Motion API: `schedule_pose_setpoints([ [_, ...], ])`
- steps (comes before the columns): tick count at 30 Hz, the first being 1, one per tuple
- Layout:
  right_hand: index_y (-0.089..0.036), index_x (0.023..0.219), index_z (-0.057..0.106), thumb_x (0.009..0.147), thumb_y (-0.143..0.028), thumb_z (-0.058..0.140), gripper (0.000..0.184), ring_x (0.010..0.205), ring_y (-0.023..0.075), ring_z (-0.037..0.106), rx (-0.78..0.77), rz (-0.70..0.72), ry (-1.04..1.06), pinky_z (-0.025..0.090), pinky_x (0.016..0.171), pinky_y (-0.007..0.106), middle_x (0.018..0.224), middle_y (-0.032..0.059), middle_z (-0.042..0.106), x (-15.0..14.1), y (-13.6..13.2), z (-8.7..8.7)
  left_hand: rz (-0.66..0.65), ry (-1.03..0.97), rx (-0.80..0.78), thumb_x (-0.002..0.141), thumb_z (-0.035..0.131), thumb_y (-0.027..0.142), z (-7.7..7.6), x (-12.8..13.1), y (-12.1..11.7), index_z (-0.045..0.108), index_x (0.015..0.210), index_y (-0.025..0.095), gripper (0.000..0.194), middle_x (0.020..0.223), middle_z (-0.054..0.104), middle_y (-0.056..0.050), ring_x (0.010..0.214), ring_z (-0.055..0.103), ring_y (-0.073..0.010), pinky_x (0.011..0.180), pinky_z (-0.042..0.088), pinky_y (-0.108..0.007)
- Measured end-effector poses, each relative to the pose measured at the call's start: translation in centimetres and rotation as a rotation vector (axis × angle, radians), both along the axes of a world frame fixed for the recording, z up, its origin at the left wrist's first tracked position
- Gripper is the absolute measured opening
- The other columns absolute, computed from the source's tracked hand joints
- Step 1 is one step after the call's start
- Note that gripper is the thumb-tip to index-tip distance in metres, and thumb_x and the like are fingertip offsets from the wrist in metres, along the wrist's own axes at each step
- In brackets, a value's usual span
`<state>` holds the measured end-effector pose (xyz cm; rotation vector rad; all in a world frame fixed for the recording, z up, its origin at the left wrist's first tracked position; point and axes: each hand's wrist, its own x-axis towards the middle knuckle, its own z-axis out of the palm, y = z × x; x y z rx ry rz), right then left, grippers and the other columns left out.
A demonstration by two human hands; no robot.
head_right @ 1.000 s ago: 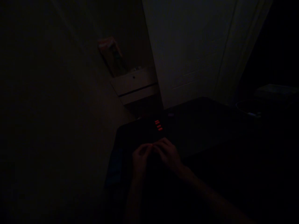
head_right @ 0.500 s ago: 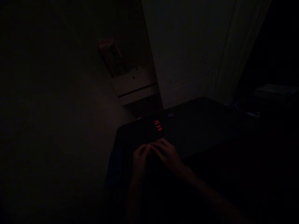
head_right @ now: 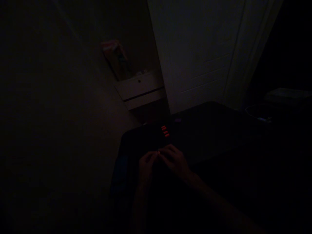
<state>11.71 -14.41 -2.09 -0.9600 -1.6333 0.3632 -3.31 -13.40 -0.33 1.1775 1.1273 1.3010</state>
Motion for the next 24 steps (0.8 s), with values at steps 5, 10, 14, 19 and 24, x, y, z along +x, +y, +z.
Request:
schedule_pose_setpoints([
  [5, -0.023, 0.111, 0.072, 0.098, -0.024, 0.061, 0.017, 0.086, 0.0188, 0.069, 0.068, 0.008, -0.048, 0.058, 0.076, 0.031, 0.097, 0.0061, 0.067, 0.02, -0.14, 0.11, -0.021, -0.005, 0.002, 0.076, 0.077, 0.035, -0.13, -0.13, 0.03, 0.076, 0.077, 0.015, 0.021, 0.072, 0.071, -0.003, 0.070, 0.062, -0.0149, 0.068, 0.048, -0.024],
  [10, -0.024, 0.112, 0.070, 0.099, -0.023, 0.059, 0.018, 0.083, 0.0184, 0.069, 0.104, -0.006, -0.091, 0.059, 0.074, 0.030, 0.096, 0.0061, 0.068, 0.10, -0.36, 0.17, -0.025, -0.024, -0.006, 0.076, 0.078, 0.035, -0.27, -0.22, 0.03, 0.075, 0.074, 0.015, 0.020, 0.070, 0.069, -0.002, 0.068, 0.060, -0.0142, 0.067, 0.047, -0.024],
  [14, -0.023, 0.109, 0.071, 0.098, -0.022, 0.059, 0.016, 0.082, 0.0183, 0.069, 0.114, -0.003, -0.089, 0.058, 0.074, 0.030, 0.094, 0.0058, 0.069, 0.15, -0.45, 0.31, -0.021, -0.025, -0.016, 0.075, 0.078, 0.035, -0.31, -0.24, 0.00, 0.075, 0.073, 0.015, 0.019, 0.069, 0.068, -0.001, 0.067, 0.059, -0.0133, 0.067, 0.045, -0.024],
  [19, -0.025, 0.113, 0.072, 0.097, -0.022, 0.062, 0.019, 0.086, 0.0180, 0.069, 0.070, 0.019, -0.035, 0.058, 0.076, 0.030, 0.097, 0.0053, 0.068, 0.14, -0.37, 0.21, -0.014, -0.011, -0.012, 0.076, 0.078, 0.036, -0.30, -0.24, 0.01, 0.076, 0.076, 0.016, 0.021, 0.072, 0.071, -0.002, 0.069, 0.060, -0.0138, 0.067, 0.046, -0.024],
  [24, -0.027, 0.117, 0.073, 0.097, -0.027, 0.062, 0.023, 0.086, 0.0188, 0.069, 0.054, 0.028, -0.007, 0.059, 0.076, 0.031, 0.099, 0.0060, 0.069, 0.11, -0.18, 0.10, 0.005, -0.034, -0.019, 0.072, 0.082, 0.036, -0.09, -0.18, -0.10, 0.077, 0.081, 0.016, 0.022, 0.074, 0.072, -0.003, 0.069, 0.062, -0.0142, 0.067, 0.048, -0.025],
])
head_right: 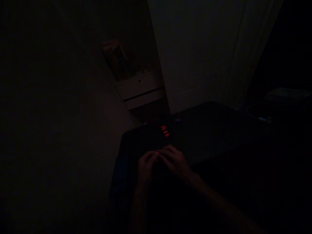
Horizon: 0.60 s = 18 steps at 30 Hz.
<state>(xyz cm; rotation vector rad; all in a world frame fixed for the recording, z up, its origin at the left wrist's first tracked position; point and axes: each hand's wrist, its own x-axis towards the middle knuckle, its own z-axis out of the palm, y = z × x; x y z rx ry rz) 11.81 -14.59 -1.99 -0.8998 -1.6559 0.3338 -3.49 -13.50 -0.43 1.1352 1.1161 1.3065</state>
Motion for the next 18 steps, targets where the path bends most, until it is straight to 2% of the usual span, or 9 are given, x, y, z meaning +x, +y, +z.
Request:
schedule_pose_setpoints([
  [7, -0.027, 0.110, 0.076, 0.095, -0.026, 0.065, 0.018, 0.085, 0.0184, 0.069, -0.061, -0.021, 0.085, 0.058, 0.075, 0.030, 0.095, 0.0048, 0.069, 0.01, 0.12, 0.12, 0.001, -0.014, 0.042, 0.075, 0.081, 0.036, -0.17, 0.02, -0.02, 0.077, 0.083, 0.016, 0.022, 0.082, 0.075, -0.005, 0.076, 0.066, -0.0159, 0.072, 0.051, -0.025],
  [18, -0.029, 0.114, 0.076, 0.095, -0.025, 0.065, 0.022, 0.082, 0.0176, 0.068, -0.020, 0.047, 0.075, 0.057, 0.072, 0.029, 0.092, 0.0046, 0.069, -0.13, -0.08, 0.03, 0.006, -0.011, 0.035, 0.071, 0.083, 0.042, -0.60, -0.14, 0.29, 0.076, 0.080, 0.016, 0.029, 0.079, 0.074, -0.006, 0.076, 0.066, -0.0174, 0.072, 0.051, -0.027],
])
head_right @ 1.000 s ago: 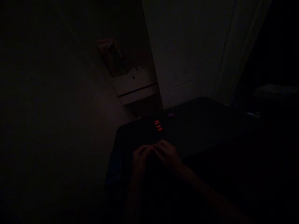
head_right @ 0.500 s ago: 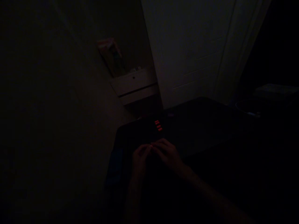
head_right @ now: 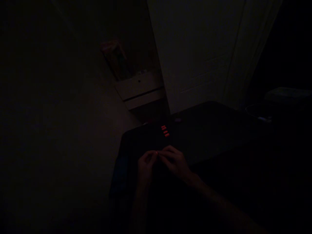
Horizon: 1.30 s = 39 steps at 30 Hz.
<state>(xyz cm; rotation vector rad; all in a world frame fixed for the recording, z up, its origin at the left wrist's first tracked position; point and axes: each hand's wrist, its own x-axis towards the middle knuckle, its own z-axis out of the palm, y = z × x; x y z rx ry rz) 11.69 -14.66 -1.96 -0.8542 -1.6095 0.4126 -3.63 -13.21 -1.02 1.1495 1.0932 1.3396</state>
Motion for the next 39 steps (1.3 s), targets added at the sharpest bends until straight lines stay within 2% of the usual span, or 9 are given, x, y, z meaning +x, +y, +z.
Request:
schedule_pose_setpoints([
  [11, -0.025, 0.101, 0.079, 0.094, -0.031, 0.067, 0.015, 0.081, 0.0186, 0.069, -0.112, 0.012, 0.087, 0.057, 0.073, 0.031, 0.090, 0.0054, 0.072, 0.0, -0.2, 0.8, 0.028, 0.015, 0.010, 0.072, 0.083, 0.039, 0.2, 0.0, -0.3, 0.075, 0.083, 0.016, 0.026, 0.082, 0.075, -0.006, 0.080, 0.068, -0.0189, 0.074, 0.053, -0.028],
  [17, -0.025, 0.101, 0.079, 0.094, -0.033, 0.066, 0.017, 0.081, 0.0189, 0.069, -0.115, 0.016, 0.086, 0.057, 0.073, 0.031, 0.090, 0.0058, 0.072, 0.0, -0.3, 1.0, 0.042, 0.016, 0.028, 0.073, 0.082, 0.037, 0.1, 0.1, -0.2, 0.075, 0.080, 0.017, 0.023, 0.081, 0.075, -0.005, 0.080, 0.068, -0.0186, 0.075, 0.053, -0.028],
  [22, -0.025, 0.102, 0.079, 0.094, -0.032, 0.066, 0.016, 0.082, 0.0188, 0.070, -0.122, 0.043, 0.083, 0.057, 0.073, 0.031, 0.091, 0.0056, 0.072, 0.1, -0.4, 1.3, 0.035, 0.040, 0.021, 0.072, 0.082, 0.040, -0.1, -0.1, -0.1, 0.076, 0.081, 0.016, 0.026, 0.081, 0.075, -0.006, 0.079, 0.069, -0.0198, 0.074, 0.053, -0.029],
  [28, -0.022, 0.091, 0.077, 0.092, -0.035, 0.069, 0.016, 0.081, 0.0192, 0.071, -0.183, 0.087, 0.136, 0.057, 0.076, 0.032, 0.088, 0.0054, 0.074, 0.3, -0.4, 1.6, 0.021, 0.098, 0.037, 0.072, 0.081, 0.037, 0.0, -0.3, 0.0, 0.076, 0.077, 0.017, 0.022, 0.077, 0.075, -0.005, 0.077, 0.067, -0.0190, 0.073, 0.050, -0.028],
  [34, -0.021, 0.090, 0.075, 0.088, -0.038, 0.073, 0.017, 0.080, 0.0202, 0.072, -0.254, 0.060, 0.154, 0.059, 0.076, 0.033, 0.087, 0.0041, 0.076, 0.3, -0.2, 1.6, -0.019, 0.065, 0.039, 0.070, 0.083, 0.037, 0.3, -0.3, -0.3, 0.077, 0.076, 0.017, 0.021, 0.077, 0.075, -0.004, 0.077, 0.067, -0.0190, 0.074, 0.050, -0.028],
  [39, -0.023, 0.096, 0.076, 0.091, -0.036, 0.070, 0.015, 0.084, 0.0207, 0.073, -0.175, 0.016, 0.100, 0.059, 0.078, 0.033, 0.092, 0.0051, 0.076, 0.2, 0.0, 0.9, -0.036, 0.049, 0.063, 0.075, 0.081, 0.035, 0.4, -0.2, -0.6, 0.079, 0.081, 0.018, 0.019, 0.084, 0.076, -0.005, 0.083, 0.068, -0.0204, 0.081, 0.051, -0.030],
])
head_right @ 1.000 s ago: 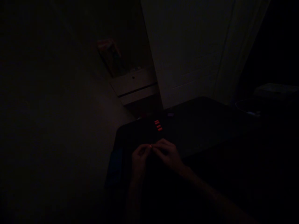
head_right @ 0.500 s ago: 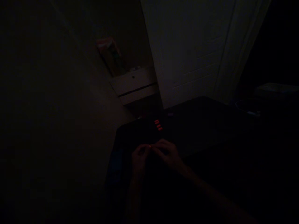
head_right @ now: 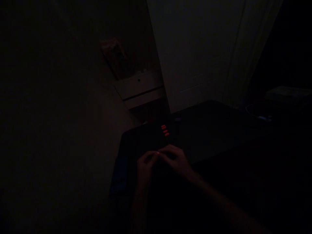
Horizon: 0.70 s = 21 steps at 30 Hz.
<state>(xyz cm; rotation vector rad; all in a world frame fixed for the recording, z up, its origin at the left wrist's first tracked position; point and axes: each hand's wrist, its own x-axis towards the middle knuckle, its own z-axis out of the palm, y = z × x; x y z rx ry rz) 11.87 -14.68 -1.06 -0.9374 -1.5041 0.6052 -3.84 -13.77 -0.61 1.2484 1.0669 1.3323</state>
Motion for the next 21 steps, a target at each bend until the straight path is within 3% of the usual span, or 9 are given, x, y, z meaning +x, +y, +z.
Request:
schedule_pose_setpoints([
  [9, -0.023, 0.102, 0.074, 0.095, -0.027, 0.064, 0.012, 0.083, 0.0206, 0.072, 0.136, -0.202, -0.097, 0.059, 0.075, 0.034, 0.093, 0.0064, 0.075, -0.3, 0.0, -0.9, -0.036, 0.069, 0.116, 0.086, 0.070, 0.033, 0.5, 0.3, -0.3, 0.081, 0.094, 0.019, 0.020, 0.099, 0.076, -0.009, 0.093, 0.068, -0.0228, 0.085, 0.052, -0.033],
  [21, -0.024, 0.096, 0.073, 0.094, -0.028, 0.065, 0.009, 0.079, 0.0206, 0.071, 0.153, -0.250, -0.138, 0.058, 0.072, 0.033, 0.089, 0.0051, 0.074, -0.4, 0.0, -0.9, -0.080, 0.138, 0.151, 0.091, 0.064, 0.032, 0.4, 0.2, -0.3, 0.080, 0.097, 0.019, 0.021, 0.100, 0.074, -0.009, 0.094, 0.067, -0.0227, 0.084, 0.051, -0.032],
])
